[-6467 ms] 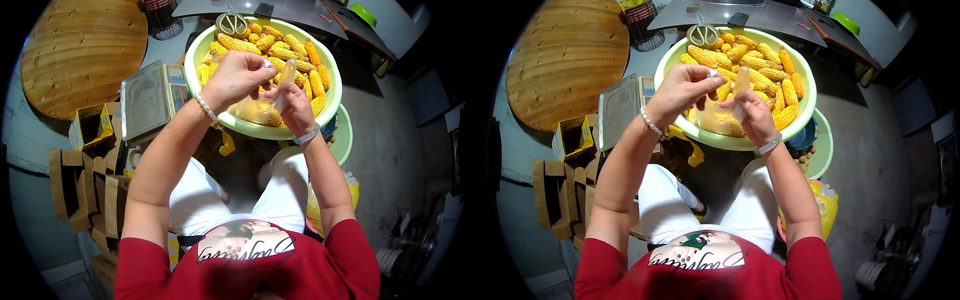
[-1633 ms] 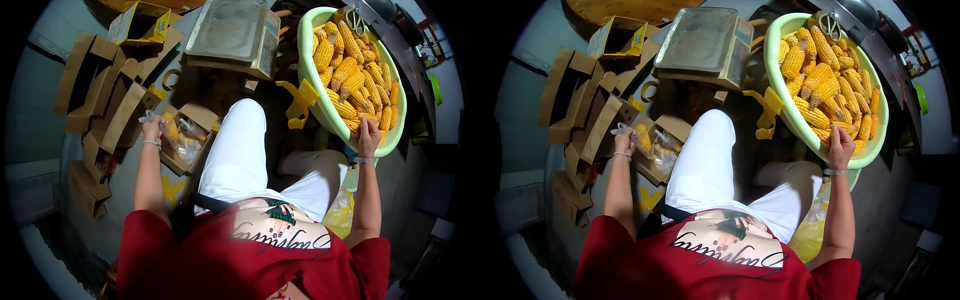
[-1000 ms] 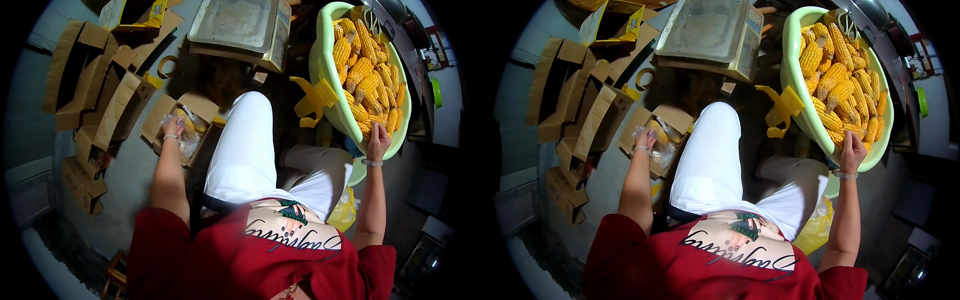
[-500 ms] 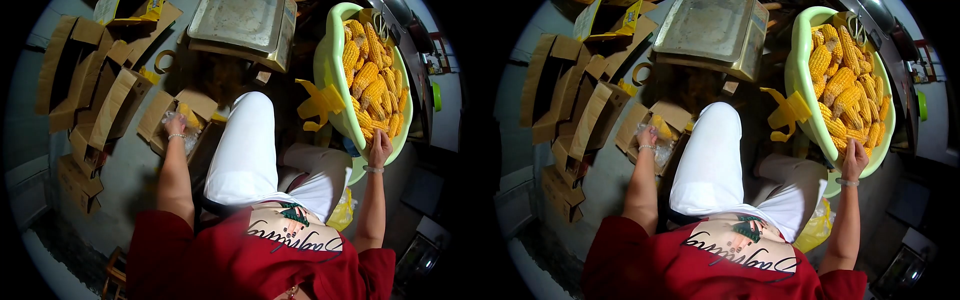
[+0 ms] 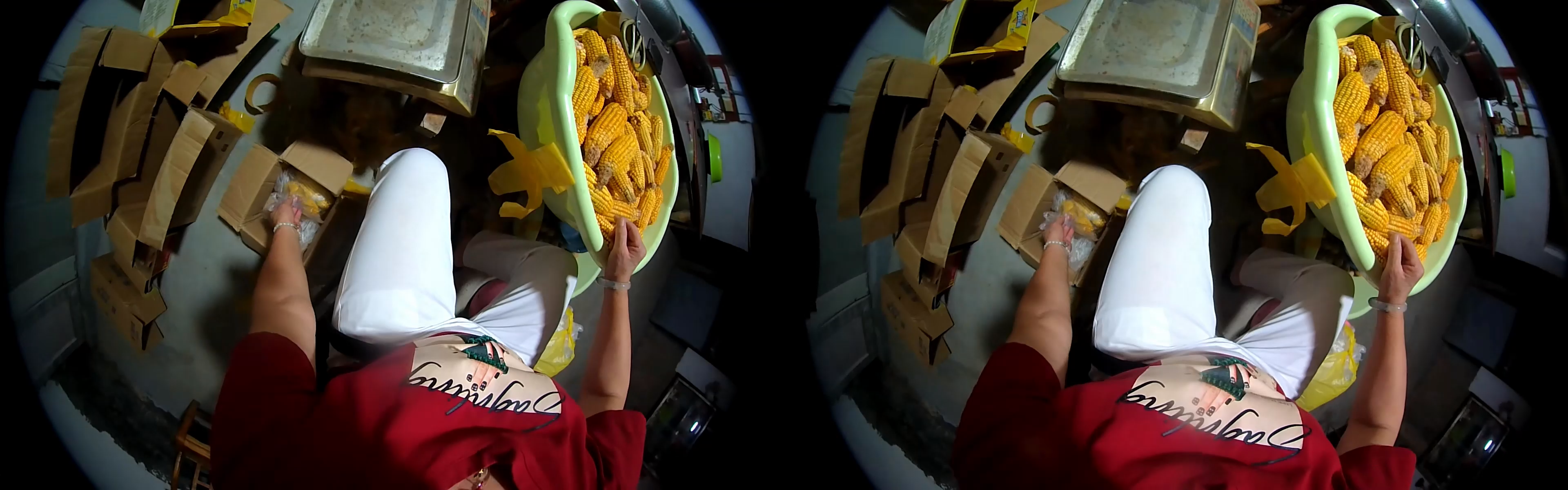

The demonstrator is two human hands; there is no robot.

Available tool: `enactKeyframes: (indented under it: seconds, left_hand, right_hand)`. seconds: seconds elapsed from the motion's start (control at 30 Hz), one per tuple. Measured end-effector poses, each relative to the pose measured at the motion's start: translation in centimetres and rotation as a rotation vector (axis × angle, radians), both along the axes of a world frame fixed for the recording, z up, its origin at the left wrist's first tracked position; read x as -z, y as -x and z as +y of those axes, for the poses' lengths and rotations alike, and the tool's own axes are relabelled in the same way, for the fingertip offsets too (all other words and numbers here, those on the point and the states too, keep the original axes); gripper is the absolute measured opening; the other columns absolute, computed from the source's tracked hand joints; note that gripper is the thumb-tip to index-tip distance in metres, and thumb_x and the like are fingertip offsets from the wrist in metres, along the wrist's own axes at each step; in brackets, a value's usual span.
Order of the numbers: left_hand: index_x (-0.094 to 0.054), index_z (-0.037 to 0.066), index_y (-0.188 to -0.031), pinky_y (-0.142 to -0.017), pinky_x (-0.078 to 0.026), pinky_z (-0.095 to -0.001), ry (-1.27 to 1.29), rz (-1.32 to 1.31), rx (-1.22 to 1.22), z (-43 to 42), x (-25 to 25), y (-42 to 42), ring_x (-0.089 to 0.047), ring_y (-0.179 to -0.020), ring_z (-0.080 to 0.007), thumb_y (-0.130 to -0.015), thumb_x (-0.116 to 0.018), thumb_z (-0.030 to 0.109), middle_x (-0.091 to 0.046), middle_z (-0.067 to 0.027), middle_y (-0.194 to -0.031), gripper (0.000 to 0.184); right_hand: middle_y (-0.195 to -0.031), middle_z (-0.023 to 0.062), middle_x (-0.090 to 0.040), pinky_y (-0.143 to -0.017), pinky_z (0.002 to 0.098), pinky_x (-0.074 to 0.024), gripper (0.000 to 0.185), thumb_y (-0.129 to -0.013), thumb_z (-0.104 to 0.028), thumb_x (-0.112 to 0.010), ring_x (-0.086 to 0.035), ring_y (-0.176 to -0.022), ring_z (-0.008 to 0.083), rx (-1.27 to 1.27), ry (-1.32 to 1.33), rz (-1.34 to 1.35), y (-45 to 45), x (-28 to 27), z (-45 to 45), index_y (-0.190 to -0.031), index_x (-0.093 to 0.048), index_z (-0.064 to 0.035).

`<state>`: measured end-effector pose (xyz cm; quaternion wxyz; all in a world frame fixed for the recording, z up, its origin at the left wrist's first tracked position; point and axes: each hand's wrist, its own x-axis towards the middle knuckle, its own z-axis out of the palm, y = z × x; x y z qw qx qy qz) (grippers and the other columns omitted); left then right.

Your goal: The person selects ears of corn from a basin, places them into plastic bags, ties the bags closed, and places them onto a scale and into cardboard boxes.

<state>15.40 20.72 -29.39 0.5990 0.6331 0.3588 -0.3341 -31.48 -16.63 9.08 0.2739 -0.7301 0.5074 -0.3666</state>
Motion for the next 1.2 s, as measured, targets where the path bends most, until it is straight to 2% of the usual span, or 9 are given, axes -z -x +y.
enactKeyframes:
  seconds: [0.27, 0.37, 0.47, 0.57, 0.67, 0.77, 0.87, 1.07, 1.2]
  left_hand:
    - [-0.058, 0.003, -0.105, -0.076, -0.051, -0.0332, -0.140, 0.033, 0.010, 0.6, 0.7, 0.6, -0.057, -0.092, -0.0225, -0.081, -0.063, 0.016, -0.061, -0.0100, -0.097, 0.027]
    - [-0.063, 0.002, -0.092, -0.072, -0.052, -0.0343, -0.686, -0.149, 0.712, 2.2, 1.5, 0.2, -0.061, -0.084, -0.0217, -0.079, -0.064, 0.019, -0.063, -0.0125, -0.085, 0.021]
    - [-0.065, -0.001, -0.079, -0.069, -0.052, -0.0340, -0.992, -0.335, 0.990, 1.1, -3.1, 0.4, -0.063, -0.074, -0.0224, -0.079, -0.063, 0.022, -0.064, -0.0159, -0.084, 0.023]
    - [-0.064, -0.001, -0.081, -0.062, -0.052, -0.0345, -0.545, 0.039, 0.402, 0.7, -3.0, -0.6, -0.063, -0.071, -0.0206, -0.080, -0.061, 0.019, -0.064, -0.0153, -0.084, 0.020]
    - [-0.063, -0.001, -0.080, -0.058, -0.051, -0.0331, -0.065, 0.121, 0.140, 2.7, 4.0, -1.1, -0.063, -0.072, -0.0177, -0.082, -0.057, 0.017, -0.064, -0.0163, -0.084, 0.020]
    - [-0.062, 0.001, -0.086, -0.060, -0.051, -0.0356, -0.244, 0.166, 0.219, 2.4, 3.5, 0.1, -0.062, -0.067, -0.0215, -0.082, -0.054, 0.015, -0.062, -0.0147, -0.078, 0.017]
    - [-0.060, 0.005, -0.100, -0.066, -0.052, -0.0393, -0.949, -0.285, 0.960, 2.4, 0.0, 1.2, -0.063, -0.071, -0.0288, -0.082, -0.055, 0.015, -0.064, -0.0161, -0.081, 0.022]
    - [-0.058, 0.009, -0.116, -0.090, -0.044, -0.0405, -0.970, -0.862, 1.900, 0.4, -5.7, 1.9, -0.052, -0.113, -0.0296, -0.080, -0.059, 0.020, -0.053, -0.0157, -0.124, 0.038]
    - [-0.053, 0.007, -0.118, -0.092, -0.043, -0.0446, -0.780, -0.332, 2.460, 1.3, -4.9, 2.5, -0.049, -0.115, -0.0309, -0.080, -0.052, 0.017, -0.048, -0.0154, -0.128, 0.039]
  right_hand:
    - [-0.068, -0.0018, -0.056, -0.052, 0.0164, -0.0352, 0.016, -0.088, -0.010, -0.058, -0.046, -0.058, 0.0028, -0.007, -0.010, 0.018, -0.1, 0.0, 0.0, -0.093, -0.064, 0.0041]
    - [-0.069, -0.0019, -0.056, -0.052, 0.0163, -0.0355, 0.015, -0.088, -0.009, -0.058, -0.046, -0.058, 0.0026, -0.024, -0.017, 0.026, 0.2, 0.0, -0.1, -0.093, -0.064, 0.0041]
    - [-0.070, -0.0021, -0.057, -0.052, 0.0162, -0.0357, 0.015, -0.088, -0.009, -0.058, -0.046, -0.059, 0.0025, -0.023, -0.019, 0.028, 0.4, 0.1, -0.3, -0.093, -0.064, 0.0041]
    - [-0.070, -0.0021, -0.057, -0.052, 0.0162, -0.0358, 0.016, -0.088, -0.009, -0.058, -0.046, -0.059, 0.0025, -0.015, -0.012, 0.033, 0.3, 0.1, -0.3, -0.093, -0.064, 0.0042]
    - [-0.070, -0.0020, -0.057, -0.053, 0.0162, -0.0359, 0.015, -0.088, -0.009, -0.058, -0.046, -0.059, 0.0026, -0.014, -0.016, 0.040, 0.2, 0.0, -0.2, -0.093, -0.064, 0.0042]
    - [-0.070, -0.0021, -0.057, -0.053, 0.0163, -0.0359, 0.015, -0.088, -0.009, -0.058, -0.047, -0.059, 0.0027, -0.017, -0.017, 0.049, 0.2, -0.1, 0.0, -0.092, -0.064, 0.0041]
    - [-0.070, -0.0023, -0.056, -0.053, 0.0164, -0.0358, 0.015, -0.088, -0.009, -0.058, -0.047, -0.059, 0.0028, -0.021, -0.010, 0.051, 0.1, -0.1, -0.1, -0.092, -0.064, 0.0037]
    - [-0.069, -0.0024, -0.056, -0.053, 0.0161, -0.0354, 0.014, -0.088, -0.009, -0.058, -0.047, -0.059, 0.0027, -0.018, -0.030, 0.075, 0.2, -0.1, -0.2, -0.092, -0.065, 0.0030]
    - [-0.069, -0.0023, -0.056, -0.053, 0.0159, -0.0353, 0.014, -0.088, -0.009, -0.058, -0.047, -0.059, 0.0028, -0.010, -0.020, 0.052, -0.2, -0.1, 0.0, -0.091, -0.065, 0.0029]
